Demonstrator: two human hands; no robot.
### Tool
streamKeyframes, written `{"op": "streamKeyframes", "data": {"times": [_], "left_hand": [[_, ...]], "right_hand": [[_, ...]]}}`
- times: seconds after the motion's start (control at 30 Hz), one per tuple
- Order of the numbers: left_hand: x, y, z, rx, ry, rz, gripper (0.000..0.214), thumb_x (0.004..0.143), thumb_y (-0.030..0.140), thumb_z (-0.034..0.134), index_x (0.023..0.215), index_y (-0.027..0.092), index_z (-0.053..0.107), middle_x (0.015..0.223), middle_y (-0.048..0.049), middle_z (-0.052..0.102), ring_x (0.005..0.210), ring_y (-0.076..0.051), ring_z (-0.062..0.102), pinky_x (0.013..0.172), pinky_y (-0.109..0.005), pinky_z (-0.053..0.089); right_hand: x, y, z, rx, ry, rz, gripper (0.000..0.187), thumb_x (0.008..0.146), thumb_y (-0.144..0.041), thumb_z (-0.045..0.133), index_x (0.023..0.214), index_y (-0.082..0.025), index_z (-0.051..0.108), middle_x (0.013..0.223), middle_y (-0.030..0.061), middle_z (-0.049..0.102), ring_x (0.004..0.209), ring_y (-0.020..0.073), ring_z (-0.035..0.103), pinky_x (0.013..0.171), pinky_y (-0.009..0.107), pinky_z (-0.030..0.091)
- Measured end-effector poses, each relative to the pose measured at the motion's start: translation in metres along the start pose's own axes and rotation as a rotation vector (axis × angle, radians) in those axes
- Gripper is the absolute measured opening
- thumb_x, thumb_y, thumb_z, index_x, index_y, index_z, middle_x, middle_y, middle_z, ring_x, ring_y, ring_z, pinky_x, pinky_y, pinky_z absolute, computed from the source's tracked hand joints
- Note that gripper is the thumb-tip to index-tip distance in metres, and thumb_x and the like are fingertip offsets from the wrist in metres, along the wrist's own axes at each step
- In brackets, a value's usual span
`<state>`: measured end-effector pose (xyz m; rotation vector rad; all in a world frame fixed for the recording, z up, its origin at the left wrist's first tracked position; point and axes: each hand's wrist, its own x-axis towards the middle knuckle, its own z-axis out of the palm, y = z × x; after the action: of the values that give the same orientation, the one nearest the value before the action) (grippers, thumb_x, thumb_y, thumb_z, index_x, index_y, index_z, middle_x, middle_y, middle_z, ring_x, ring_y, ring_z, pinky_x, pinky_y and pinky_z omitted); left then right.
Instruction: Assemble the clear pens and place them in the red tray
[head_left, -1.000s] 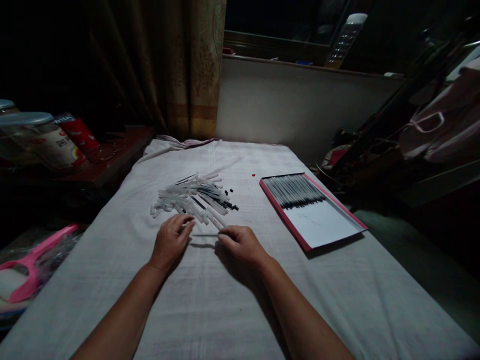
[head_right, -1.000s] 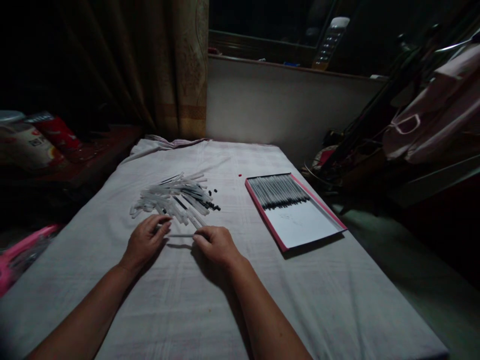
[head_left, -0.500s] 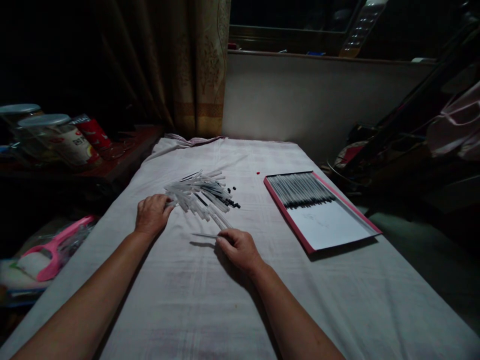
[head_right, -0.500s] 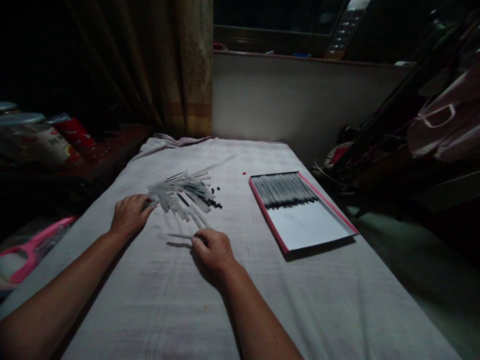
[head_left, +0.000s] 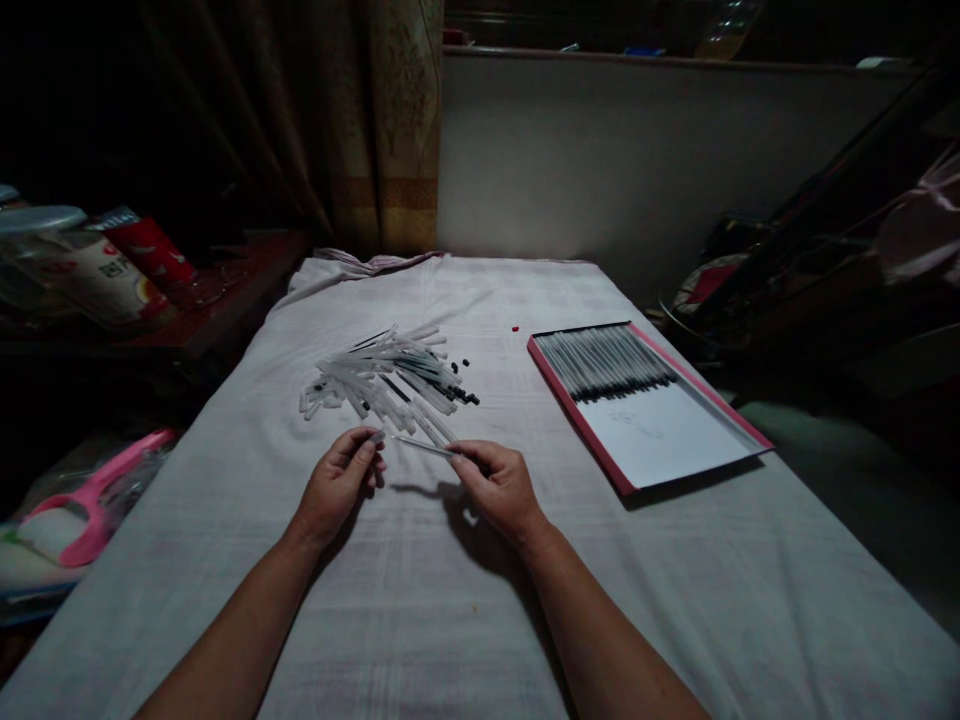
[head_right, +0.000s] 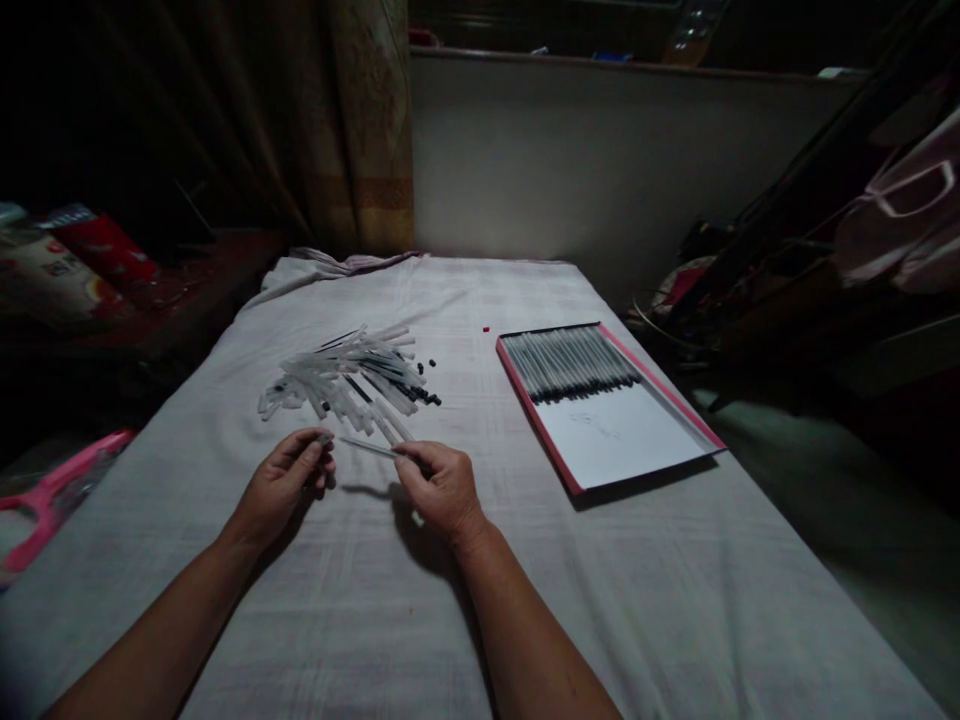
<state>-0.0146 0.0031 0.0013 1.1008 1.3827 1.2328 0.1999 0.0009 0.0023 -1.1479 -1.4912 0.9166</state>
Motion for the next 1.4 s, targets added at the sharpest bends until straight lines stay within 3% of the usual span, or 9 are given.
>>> {"op": "streamKeyframes", "data": {"times": [0.13,0.43,0.63,0.8,1.0,1.2,1.4], "left_hand": [[0.0,0.004,-0.002,-0.021,-0.045,-0.036,0.05,0.07,0.06,0.075,0.098,0.02,0.063,0.082,-0.001,0.066,0.055,-0.01,0.058,0.045,-0.02,0.041],[-0.003,-0.005,-0.004,0.05,-0.106,0.007,0.04,0.079,0.054,0.068,0.101,0.02,0.065,0.071,0.0011,0.061,0.06,-0.012,0.059,0.058,-0.025,0.048],[-0.004,0.002,-0.005,0.257,-0.169,0.133,0.027,0.079,0.047,0.07,0.089,0.022,0.071,0.085,-0.0035,0.069,0.079,-0.018,0.064,0.07,-0.028,0.052],[-0.005,0.002,-0.01,0.141,-0.289,-0.055,0.031,0.077,0.047,0.071,0.09,0.018,0.072,0.067,-0.0021,0.066,0.059,-0.015,0.058,0.056,-0.026,0.048],[-0.008,0.005,-0.011,0.157,-0.303,-0.134,0.028,0.077,0.042,0.071,0.088,0.016,0.072,0.065,-0.0016,0.065,0.061,-0.014,0.059,0.06,-0.025,0.048],[-0.007,0.004,-0.014,0.164,-0.299,-0.141,0.028,0.077,0.043,0.071,0.087,0.017,0.071,0.061,-0.0006,0.064,0.059,-0.014,0.059,0.058,-0.025,0.047],[-0.003,-0.003,-0.009,0.114,-0.25,-0.128,0.037,0.078,0.049,0.071,0.097,0.017,0.069,0.069,-0.0027,0.067,0.064,-0.016,0.063,0.059,-0.026,0.049]], "right_hand": [[0.001,-0.001,-0.003,-0.018,0.008,-0.014,0.02,0.081,-0.027,0.062,0.088,-0.02,0.08,0.084,0.0077,0.078,0.075,0.0211,0.072,0.073,0.032,0.058],[0.0,-0.001,-0.006,-0.076,-0.064,-0.006,0.02,0.081,-0.023,0.061,0.087,-0.019,0.08,0.082,0.008,0.078,0.074,0.0207,0.073,0.07,0.03,0.057],[0.003,-0.005,-0.017,-0.137,-0.229,0.075,0.022,0.084,-0.028,0.063,0.094,-0.019,0.08,0.084,0.0081,0.078,0.075,0.02,0.072,0.069,0.029,0.053],[0.003,-0.008,-0.021,-0.142,-0.344,0.099,0.023,0.086,-0.03,0.062,0.095,-0.019,0.08,0.084,0.007,0.077,0.074,0.0179,0.07,0.068,0.028,0.051],[0.002,-0.007,-0.017,-0.144,-0.399,0.063,0.024,0.09,-0.028,0.058,0.091,-0.019,0.079,0.077,0.0054,0.075,0.071,0.0166,0.068,0.067,0.026,0.049],[0.0,-0.006,-0.011,-0.18,-0.376,0.001,0.026,0.092,-0.03,0.055,0.09,-0.018,0.078,0.074,0.0057,0.072,0.068,0.0161,0.066,0.065,0.026,0.047],[0.002,-0.01,-0.005,-0.26,-0.307,0.049,0.023,0.088,-0.026,0.055,0.083,-0.018,0.076,0.07,0.0034,0.071,0.066,0.0153,0.066,0.063,0.025,0.047]]}}
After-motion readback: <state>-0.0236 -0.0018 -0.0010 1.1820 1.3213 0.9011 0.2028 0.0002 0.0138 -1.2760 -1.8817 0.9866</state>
